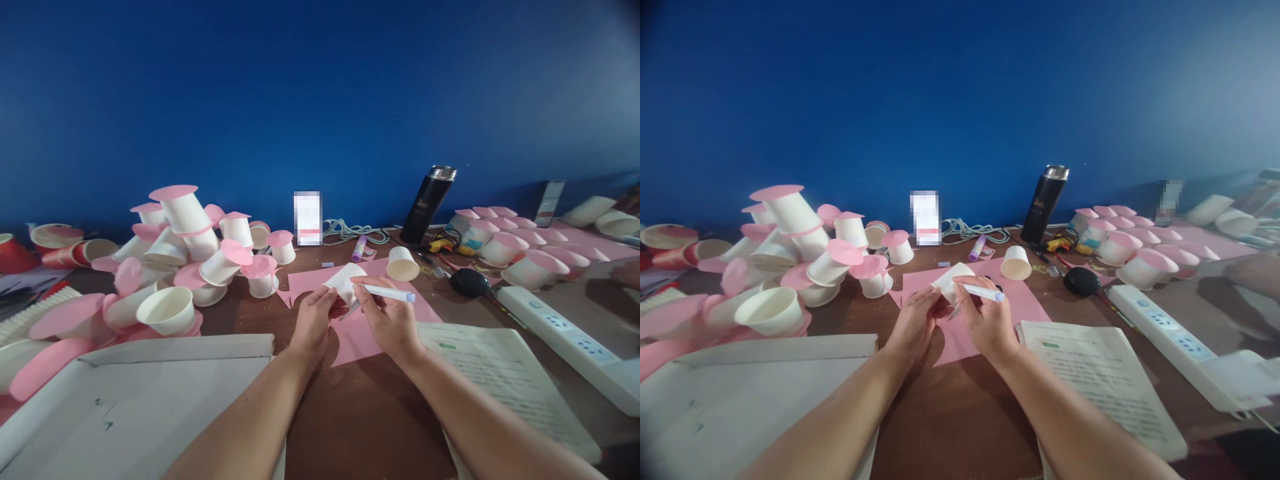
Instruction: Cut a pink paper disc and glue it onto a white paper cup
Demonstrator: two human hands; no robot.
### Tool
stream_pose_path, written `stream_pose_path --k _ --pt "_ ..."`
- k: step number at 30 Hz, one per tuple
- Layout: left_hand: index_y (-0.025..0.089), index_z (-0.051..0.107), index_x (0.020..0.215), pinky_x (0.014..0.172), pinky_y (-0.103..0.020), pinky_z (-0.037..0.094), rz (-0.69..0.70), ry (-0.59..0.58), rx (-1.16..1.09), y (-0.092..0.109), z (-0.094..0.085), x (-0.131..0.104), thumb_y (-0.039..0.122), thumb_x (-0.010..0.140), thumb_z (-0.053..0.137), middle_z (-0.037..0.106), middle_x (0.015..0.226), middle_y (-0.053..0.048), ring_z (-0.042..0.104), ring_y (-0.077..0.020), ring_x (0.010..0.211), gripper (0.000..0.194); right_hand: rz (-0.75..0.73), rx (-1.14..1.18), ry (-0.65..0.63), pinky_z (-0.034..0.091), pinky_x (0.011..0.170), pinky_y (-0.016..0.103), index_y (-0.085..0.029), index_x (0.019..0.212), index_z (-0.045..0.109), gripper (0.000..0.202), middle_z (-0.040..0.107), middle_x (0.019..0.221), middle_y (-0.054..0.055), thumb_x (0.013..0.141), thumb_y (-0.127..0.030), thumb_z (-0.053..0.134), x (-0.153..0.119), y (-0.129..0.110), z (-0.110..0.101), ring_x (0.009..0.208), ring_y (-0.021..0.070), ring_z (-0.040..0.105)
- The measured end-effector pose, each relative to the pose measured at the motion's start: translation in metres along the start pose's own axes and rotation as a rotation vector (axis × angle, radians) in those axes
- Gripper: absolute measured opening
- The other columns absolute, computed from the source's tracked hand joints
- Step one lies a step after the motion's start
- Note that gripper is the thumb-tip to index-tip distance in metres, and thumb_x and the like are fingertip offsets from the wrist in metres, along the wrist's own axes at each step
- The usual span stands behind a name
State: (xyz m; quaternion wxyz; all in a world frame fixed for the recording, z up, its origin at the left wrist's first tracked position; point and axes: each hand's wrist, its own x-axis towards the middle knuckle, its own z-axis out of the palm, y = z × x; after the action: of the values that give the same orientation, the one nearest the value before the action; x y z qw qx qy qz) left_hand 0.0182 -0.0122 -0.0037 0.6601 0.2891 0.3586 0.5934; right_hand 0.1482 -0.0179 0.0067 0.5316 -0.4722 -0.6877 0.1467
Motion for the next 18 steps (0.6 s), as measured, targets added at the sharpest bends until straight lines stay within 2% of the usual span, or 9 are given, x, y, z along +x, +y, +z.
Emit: stream_pose_path --k 3,9,11,15,18 --pt "0.011 0.069 0.077 0.066 -0.025 0.048 -0.010 -0.016 0.004 0.000 0.002 -0.002 0.034 0.066 0.073 0.066 0.073 -0.004 0.059 -0.0117 0.065 0.025 -0.011 0.007 -0.008 0.053 0.071 0.032 -0.020 0.100 0.066 0.018 0.068 0.093 0.007 0.090 -0.030 0.054 0.000 0.001 0.000 0.083 0.0198 0.065" --pt "0.012 0.065 0.072 0.068 -0.025 0.048 0.053 0.128 -0.086 0.005 -0.003 0.004 0.028 0.065 0.072 0.063 0.070 -0.002 0.058 -0.0104 0.065 0.019 -0.032 0.000 -0.020 0.053 0.070 0.032 -0.020 0.097 0.067 0.017 0.069 0.094 0.007 0.089 -0.029 0.054 0.000 -0.002 0.001 0.084 0.0203 0.066" --pt "0.012 0.065 0.072 0.066 -0.025 0.048 0.034 0.097 -0.064 0.004 -0.002 0.003 0.030 0.065 0.073 0.063 0.069 -0.002 0.058 -0.0104 0.063 0.021 -0.008 -0.009 -0.021 0.053 0.069 0.031 -0.020 0.096 0.067 0.018 0.070 0.092 0.007 0.089 -0.031 0.054 0.001 -0.002 0.000 0.082 0.0201 0.066" --pt "0.011 0.067 0.079 0.066 -0.026 0.048 -0.030 -0.037 0.017 -0.002 0.003 -0.003 0.035 0.067 0.071 0.066 0.076 -0.006 0.060 -0.0133 0.067 0.026 0.009 -0.012 -0.011 0.053 0.067 0.030 -0.019 0.096 0.068 0.020 0.070 0.092 0.007 0.089 -0.032 0.054 0.001 -0.003 0.000 0.078 0.0192 0.066" --pt "0.011 0.067 0.081 0.068 -0.027 0.049 -0.019 -0.063 0.102 -0.003 0.004 -0.006 0.036 0.071 0.069 0.066 0.078 -0.007 0.061 -0.0150 0.070 0.027 -0.005 0.016 -0.014 0.053 0.065 0.029 -0.019 0.096 0.067 0.020 0.070 0.094 0.007 0.089 -0.032 0.054 0.001 -0.004 0.000 0.077 0.0182 0.066"
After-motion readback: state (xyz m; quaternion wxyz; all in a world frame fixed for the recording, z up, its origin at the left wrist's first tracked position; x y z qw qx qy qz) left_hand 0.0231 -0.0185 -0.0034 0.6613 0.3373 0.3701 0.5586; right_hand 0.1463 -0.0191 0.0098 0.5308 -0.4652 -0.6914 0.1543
